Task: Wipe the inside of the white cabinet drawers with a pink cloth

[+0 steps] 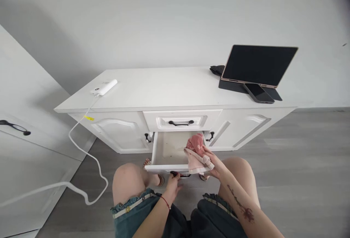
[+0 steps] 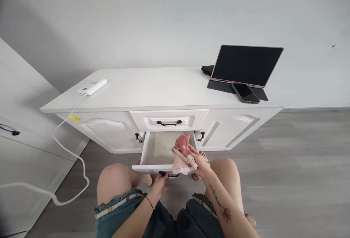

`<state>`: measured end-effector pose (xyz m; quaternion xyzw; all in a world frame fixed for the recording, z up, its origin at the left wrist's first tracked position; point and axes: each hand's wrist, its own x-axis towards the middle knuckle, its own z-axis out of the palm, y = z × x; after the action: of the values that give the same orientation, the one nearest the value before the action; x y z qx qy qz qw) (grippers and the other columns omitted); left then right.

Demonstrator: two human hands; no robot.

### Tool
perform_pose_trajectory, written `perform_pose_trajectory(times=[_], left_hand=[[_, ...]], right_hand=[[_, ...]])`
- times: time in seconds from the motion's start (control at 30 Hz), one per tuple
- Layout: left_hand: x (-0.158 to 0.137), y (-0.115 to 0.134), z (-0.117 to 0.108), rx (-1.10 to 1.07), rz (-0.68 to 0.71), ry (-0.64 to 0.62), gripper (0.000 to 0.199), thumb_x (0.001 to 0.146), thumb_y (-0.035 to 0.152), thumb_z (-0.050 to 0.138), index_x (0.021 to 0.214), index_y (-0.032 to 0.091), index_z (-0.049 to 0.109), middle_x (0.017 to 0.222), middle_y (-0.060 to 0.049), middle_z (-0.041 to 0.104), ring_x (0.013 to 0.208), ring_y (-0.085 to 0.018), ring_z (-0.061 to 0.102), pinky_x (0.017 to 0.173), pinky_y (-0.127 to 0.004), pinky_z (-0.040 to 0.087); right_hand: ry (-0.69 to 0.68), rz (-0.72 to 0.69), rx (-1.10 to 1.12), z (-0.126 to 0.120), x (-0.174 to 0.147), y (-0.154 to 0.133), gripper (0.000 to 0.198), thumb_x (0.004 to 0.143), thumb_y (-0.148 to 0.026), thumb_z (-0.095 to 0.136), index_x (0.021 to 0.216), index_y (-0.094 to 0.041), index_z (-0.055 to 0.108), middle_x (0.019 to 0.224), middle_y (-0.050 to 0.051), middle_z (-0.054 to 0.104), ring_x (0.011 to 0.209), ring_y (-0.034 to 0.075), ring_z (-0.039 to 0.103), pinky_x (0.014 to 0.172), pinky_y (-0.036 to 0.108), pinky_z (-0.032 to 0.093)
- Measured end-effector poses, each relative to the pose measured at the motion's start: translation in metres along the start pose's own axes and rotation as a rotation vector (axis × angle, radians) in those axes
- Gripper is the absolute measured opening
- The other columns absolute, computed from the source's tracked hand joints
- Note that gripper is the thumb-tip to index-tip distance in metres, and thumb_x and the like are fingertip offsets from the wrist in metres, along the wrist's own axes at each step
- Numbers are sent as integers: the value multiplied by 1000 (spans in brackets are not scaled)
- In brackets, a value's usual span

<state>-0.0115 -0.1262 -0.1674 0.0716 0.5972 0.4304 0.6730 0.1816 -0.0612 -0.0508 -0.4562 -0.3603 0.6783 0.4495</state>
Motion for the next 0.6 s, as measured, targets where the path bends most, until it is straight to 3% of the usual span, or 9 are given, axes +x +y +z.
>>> perform_pose_trajectory(times=[0.07, 0.13, 0.27, 0.37, 0.47, 0.6], left_hand=[[-4, -6, -4, 12, -12, 8, 30, 63, 26, 77, 74, 21, 50, 84, -4, 64, 92, -23, 56, 73, -36, 45], [-7, -11, -8, 28, -25, 13, 27, 64, 26, 75, 76, 22, 51, 86, -5, 66, 96, -25, 58, 73, -36, 44], [-8, -18, -11, 65, -15, 20, 26, 64, 29, 73, 78, 22, 51, 90, -6, 67, 102, -26, 57, 79, -37, 42], [-5, -22, -11, 77, -20, 33, 24, 65, 29, 70, 78, 23, 51, 90, -6, 67, 102, -26, 57, 81, -39, 42], [-4, -23, -11, 57, -37, 45, 20, 68, 28, 67, 81, 24, 52, 93, -6, 66, 104, -25, 57, 83, -40, 43], [-5, -23, -12, 49, -33, 45, 21, 69, 28, 67, 86, 24, 54, 96, -6, 67, 104, -24, 58, 89, -41, 42]], right_hand=[[-62, 50, -85, 17, 23, -5, 58, 73, -35, 68, 129, -28, 54, 109, 5, 69, 93, 20, 66, 85, 34, 52], [-186, 12, -302, 37, 51, -5, 62, 71, -23, 67, 131, -26, 52, 113, 4, 67, 99, 20, 64, 89, 33, 50], [-392, -209, -1032, 72, 101, 24, 55, 72, -7, 55, 124, -24, 59, 125, 7, 59, 108, 22, 59, 97, 37, 44], [-610, -291, -1465, 90, 118, 61, 51, 80, -13, 55, 129, -28, 57, 137, 8, 51, 113, 24, 56, 97, 38, 44], [-873, -292, -1675, 98, 119, 91, 50, 81, -18, 60, 128, -34, 59, 138, 7, 51, 117, 30, 52, 96, 45, 45], [-936, -280, -1775, 104, 114, 109, 46, 87, -23, 54, 128, -41, 57, 143, 6, 45, 122, 35, 46, 89, 50, 48]])
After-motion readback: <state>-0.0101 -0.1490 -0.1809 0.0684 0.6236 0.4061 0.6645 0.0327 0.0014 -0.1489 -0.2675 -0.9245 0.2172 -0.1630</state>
